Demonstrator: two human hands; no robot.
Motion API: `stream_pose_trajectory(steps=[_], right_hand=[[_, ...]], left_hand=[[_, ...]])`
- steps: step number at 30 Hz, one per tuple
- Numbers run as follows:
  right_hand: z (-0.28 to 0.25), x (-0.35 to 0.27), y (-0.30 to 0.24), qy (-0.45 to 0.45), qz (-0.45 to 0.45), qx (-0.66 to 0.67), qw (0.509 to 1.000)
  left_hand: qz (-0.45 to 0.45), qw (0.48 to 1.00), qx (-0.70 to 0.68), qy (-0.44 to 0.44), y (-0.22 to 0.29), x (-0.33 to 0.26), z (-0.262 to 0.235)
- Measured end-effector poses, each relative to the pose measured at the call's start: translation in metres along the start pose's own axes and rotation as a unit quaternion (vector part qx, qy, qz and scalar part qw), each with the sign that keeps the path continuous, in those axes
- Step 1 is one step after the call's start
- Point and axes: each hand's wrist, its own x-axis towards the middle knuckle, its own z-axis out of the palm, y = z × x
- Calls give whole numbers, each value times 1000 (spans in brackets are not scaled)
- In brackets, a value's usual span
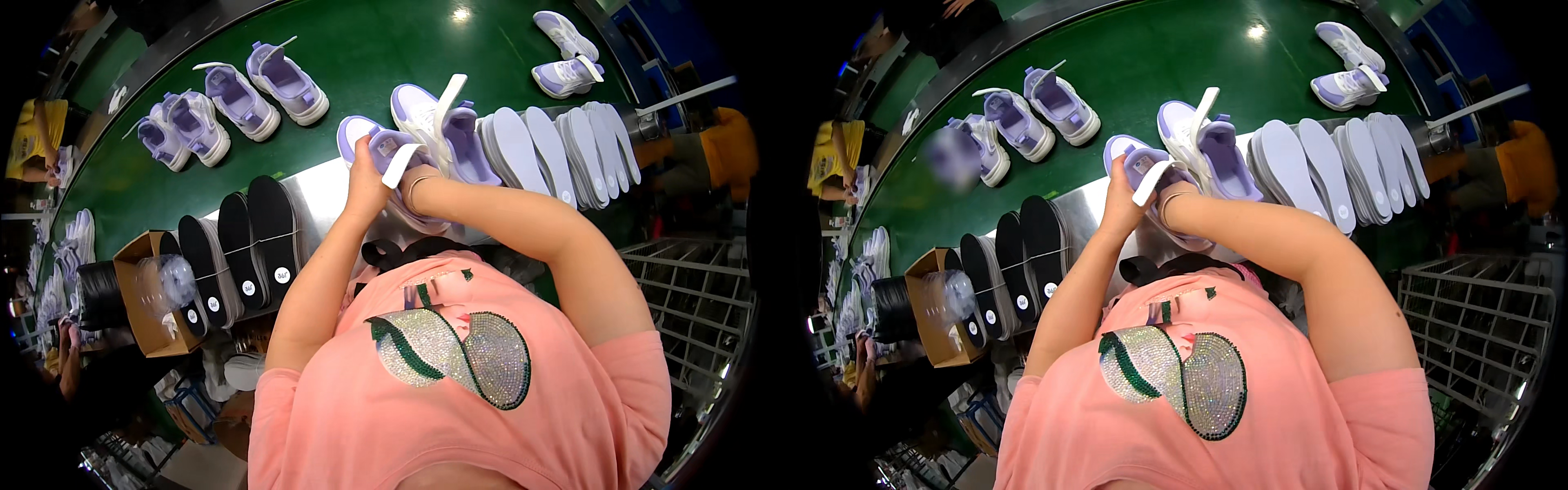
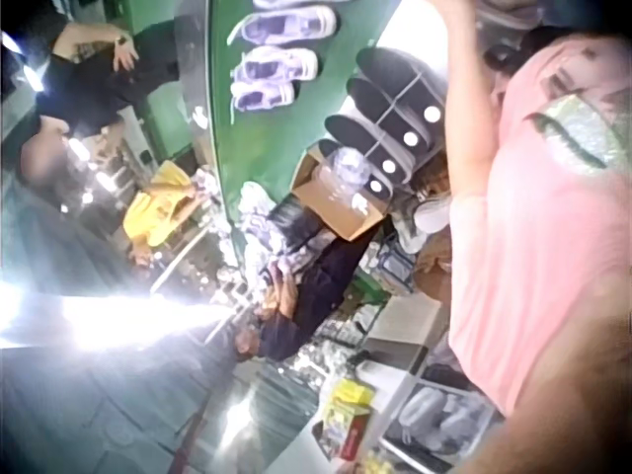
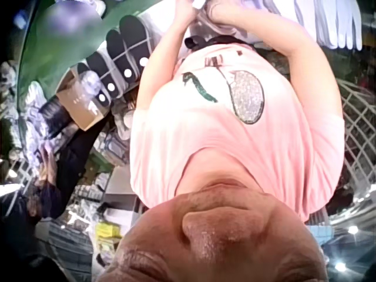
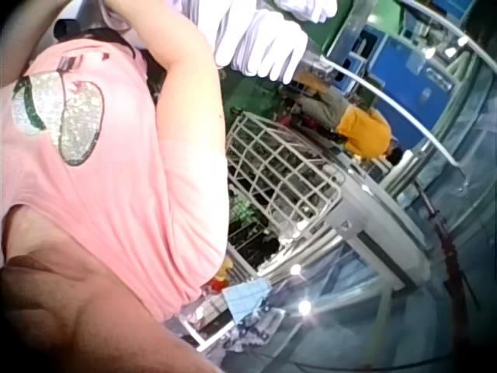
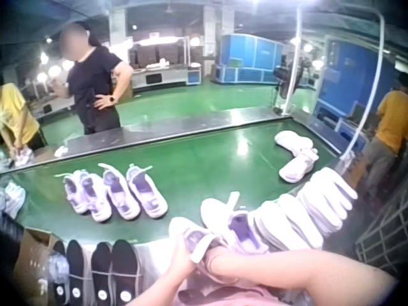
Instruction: The person inserts white insoles into purple and white sneakers on a conveyor belt and then retrieves a stack of white insoles from a shelf.
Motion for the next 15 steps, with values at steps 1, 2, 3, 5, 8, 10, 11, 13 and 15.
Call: stream_pose_trajectory(steps=[1, 2, 3, 5, 8, 10, 11, 13, 15], right_hand=[[-1, -1, 1, 6, -2, -19, 1000], [-4, -9, 2, 11, -3, -35, 999], [1, -4, 6, -2, -19, -42, 999], [5, -2, 9, -7, -67, -76, 995], [-6, -19, 12, -23, -134, -107, 985], [-13, -32, 13, -85, -140, -59, 985], [-15, -41, 12, -97, -133, -44, 985], [-13, -59, 13, -118, -113, -4, 987], [12, -48, 18, -99, -92, -11, 991]], left_hand=[[2, 1000, 9, -1, 1, 0, 0], [17, 1000, 10, 8, -3, 2, 3], [14, 1000, 3, 7, -5, 3, 4], [9, 1000, -11, 7, -7, 6, 5], [13, 1000, 12, 1, -4, 2, 4], [48, 998, 31, 9, -7, 0, 3], [79, 996, 37, 22, -16, 1, 4], [111, 992, 42, 33, -24, 3, 6], [116, 992, 40, 30, -24, 5, 9]])
